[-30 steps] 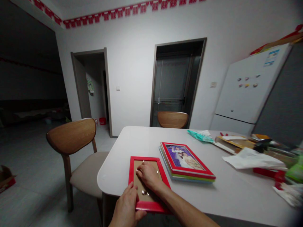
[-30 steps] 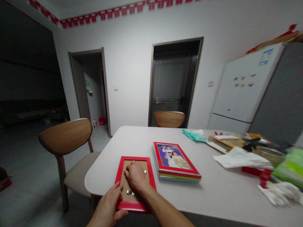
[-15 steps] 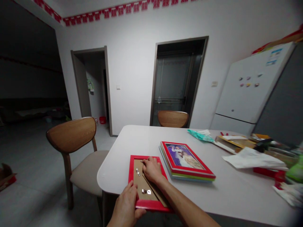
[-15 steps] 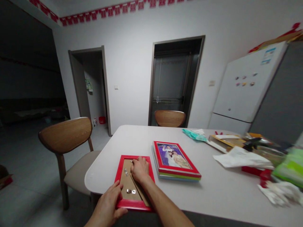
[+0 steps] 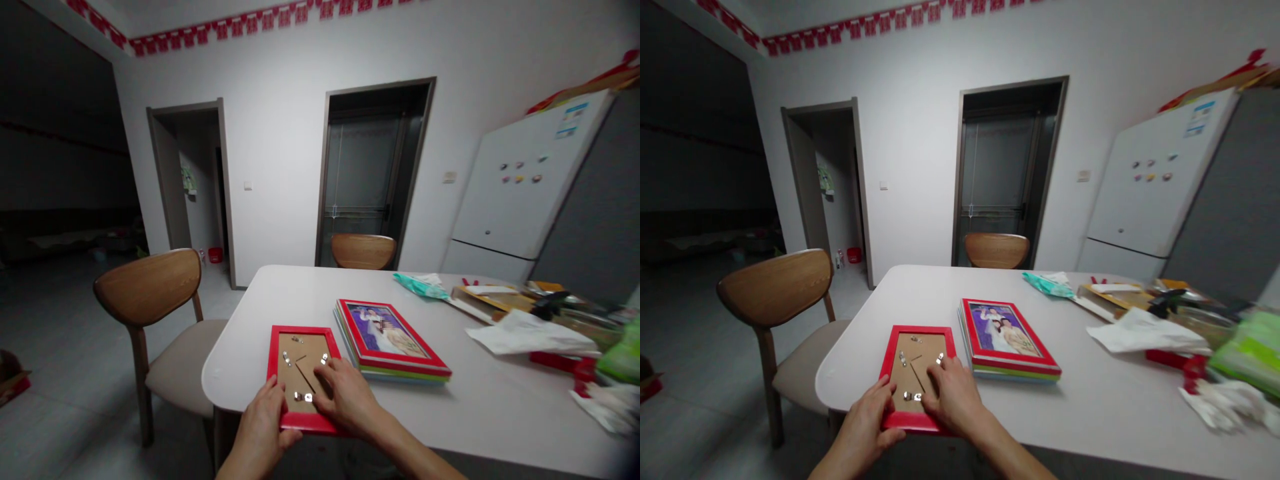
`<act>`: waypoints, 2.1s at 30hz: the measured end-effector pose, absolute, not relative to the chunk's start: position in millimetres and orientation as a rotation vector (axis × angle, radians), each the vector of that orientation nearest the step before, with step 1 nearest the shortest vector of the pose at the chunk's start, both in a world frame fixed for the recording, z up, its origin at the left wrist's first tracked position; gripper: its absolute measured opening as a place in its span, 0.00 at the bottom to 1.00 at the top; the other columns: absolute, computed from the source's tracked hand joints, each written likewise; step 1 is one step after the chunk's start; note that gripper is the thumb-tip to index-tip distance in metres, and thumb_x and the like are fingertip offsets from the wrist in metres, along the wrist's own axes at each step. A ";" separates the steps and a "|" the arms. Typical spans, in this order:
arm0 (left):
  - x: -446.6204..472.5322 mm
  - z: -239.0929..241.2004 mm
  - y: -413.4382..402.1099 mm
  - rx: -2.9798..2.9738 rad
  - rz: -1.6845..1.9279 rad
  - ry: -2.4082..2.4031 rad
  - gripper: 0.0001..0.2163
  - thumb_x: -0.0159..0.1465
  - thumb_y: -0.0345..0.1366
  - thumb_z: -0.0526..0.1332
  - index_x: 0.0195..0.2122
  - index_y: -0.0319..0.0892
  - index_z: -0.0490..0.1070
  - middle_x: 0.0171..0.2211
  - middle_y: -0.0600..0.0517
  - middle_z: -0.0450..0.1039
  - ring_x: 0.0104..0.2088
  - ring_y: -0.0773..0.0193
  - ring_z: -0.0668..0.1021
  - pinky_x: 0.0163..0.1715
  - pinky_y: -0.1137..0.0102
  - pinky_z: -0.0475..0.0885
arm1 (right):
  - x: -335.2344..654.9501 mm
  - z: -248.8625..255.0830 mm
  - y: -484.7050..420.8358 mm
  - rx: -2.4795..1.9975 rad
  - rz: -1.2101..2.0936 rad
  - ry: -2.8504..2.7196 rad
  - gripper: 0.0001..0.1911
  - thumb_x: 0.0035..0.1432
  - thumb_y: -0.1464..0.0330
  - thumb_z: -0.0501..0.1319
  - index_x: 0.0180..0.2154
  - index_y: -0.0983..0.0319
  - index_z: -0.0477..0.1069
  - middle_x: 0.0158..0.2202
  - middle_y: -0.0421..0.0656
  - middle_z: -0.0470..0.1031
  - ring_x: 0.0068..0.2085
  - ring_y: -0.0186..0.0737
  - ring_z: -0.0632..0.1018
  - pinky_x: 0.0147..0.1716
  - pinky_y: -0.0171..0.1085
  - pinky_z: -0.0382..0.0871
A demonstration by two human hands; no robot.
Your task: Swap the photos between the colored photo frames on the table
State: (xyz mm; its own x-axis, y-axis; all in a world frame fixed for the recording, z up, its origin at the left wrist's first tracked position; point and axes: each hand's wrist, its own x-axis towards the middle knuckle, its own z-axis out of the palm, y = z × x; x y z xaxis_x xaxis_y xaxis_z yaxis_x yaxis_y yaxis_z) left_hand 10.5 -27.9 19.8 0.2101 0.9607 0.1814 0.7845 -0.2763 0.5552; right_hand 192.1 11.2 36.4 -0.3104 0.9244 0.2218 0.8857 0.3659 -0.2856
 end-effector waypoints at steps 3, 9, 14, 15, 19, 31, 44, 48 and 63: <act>14.3 21.0 -30.2 2.134 0.682 1.658 0.19 0.43 0.30 0.63 0.39 0.38 0.67 0.50 0.43 0.63 0.54 0.56 0.60 0.52 0.66 0.56 | 190.9 38.2 11.2 -1.599 0.224 -2.220 0.16 0.41 0.68 0.57 0.37 0.61 0.69 0.37 0.46 0.68 0.39 0.40 0.67 0.37 0.33 0.58; 22.4 17.4 -30.5 2.070 0.790 1.585 0.28 0.45 0.32 0.60 0.49 0.33 0.59 0.57 0.40 0.50 0.56 0.57 0.57 0.54 0.65 0.53 | 195.1 61.6 18.0 -1.602 0.253 -2.161 0.15 0.39 0.69 0.56 0.34 0.63 0.69 0.34 0.46 0.70 0.36 0.39 0.69 0.33 0.32 0.60; 23.0 18.4 -22.3 1.843 1.143 1.572 0.24 0.49 0.35 0.57 0.48 0.36 0.58 0.55 0.42 0.54 0.55 0.58 0.59 0.53 0.62 0.55 | 186.5 86.4 12.1 -1.608 0.230 -2.153 0.11 0.42 0.68 0.56 0.31 0.62 0.70 0.33 0.45 0.68 0.32 0.37 0.70 0.31 0.31 0.61; 21.0 20.3 -20.0 1.778 1.218 1.546 0.22 0.50 0.35 0.56 0.47 0.38 0.60 0.52 0.43 0.59 0.53 0.58 0.62 0.51 0.62 0.57 | 182.1 91.3 9.9 -1.595 0.246 -2.144 0.12 0.41 0.68 0.56 0.32 0.62 0.70 0.33 0.45 0.68 0.33 0.37 0.70 0.31 0.31 0.61; 1.9 29.4 -11.1 1.444 1.473 1.357 0.15 0.51 0.38 0.55 0.39 0.39 0.64 0.38 0.48 0.71 0.41 0.59 0.73 0.43 0.65 0.66 | 162.1 105.3 0.4 -1.386 0.361 -2.129 0.14 0.43 0.67 0.57 0.36 0.62 0.69 0.35 0.45 0.68 0.35 0.36 0.70 0.34 0.31 0.62; -99.4 11.5 -6.0 1.223 1.345 1.634 0.16 0.48 0.39 0.54 0.37 0.38 0.64 0.26 0.53 0.72 0.24 0.64 0.74 0.26 0.72 0.69 | 219.0 43.3 15.5 -1.844 0.123 -2.105 0.17 0.49 0.64 0.52 0.41 0.63 0.66 0.39 0.50 0.70 0.40 0.45 0.71 0.36 0.38 0.61; -69.0 -2.2 -9.0 1.936 1.329 1.964 0.15 0.50 0.36 0.53 0.38 0.38 0.66 0.46 0.43 0.64 0.49 0.54 0.66 0.49 0.57 0.60 | 227.9 24.5 18.2 -1.788 0.359 -1.889 0.24 0.42 0.73 0.51 0.46 0.68 0.62 0.40 0.53 0.71 0.39 0.44 0.72 0.38 0.36 0.61; -10.4 12.9 -28.0 2.116 1.248 1.695 0.16 0.51 0.33 0.54 0.42 0.41 0.65 0.50 0.45 0.63 0.51 0.56 0.65 0.49 0.57 0.61 | 221.5 32.8 12.4 -1.525 0.903 -1.447 0.31 0.39 0.73 0.51 0.50 0.67 0.56 0.30 0.44 0.73 0.27 0.36 0.72 0.27 0.32 0.63; 54.9 64.3 -28.3 2.462 1.382 1.347 0.15 0.59 0.29 0.47 0.46 0.39 0.62 0.41 0.46 0.70 0.43 0.62 0.72 0.43 0.65 0.68 | 203.0 70.8 -9.5 -1.154 1.316 -1.124 0.36 0.39 0.70 0.53 0.54 0.62 0.49 0.25 0.37 0.70 0.19 0.31 0.70 0.19 0.30 0.62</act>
State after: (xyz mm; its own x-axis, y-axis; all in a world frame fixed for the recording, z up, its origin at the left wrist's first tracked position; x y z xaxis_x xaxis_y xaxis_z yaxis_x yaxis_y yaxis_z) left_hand 54.9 -28.3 64.3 0.2388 0.6837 0.6896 0.6721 -0.6289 0.3908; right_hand 203.0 -9.5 70.8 -0.0293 0.9983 -0.0504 -0.1062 -0.0532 -0.9929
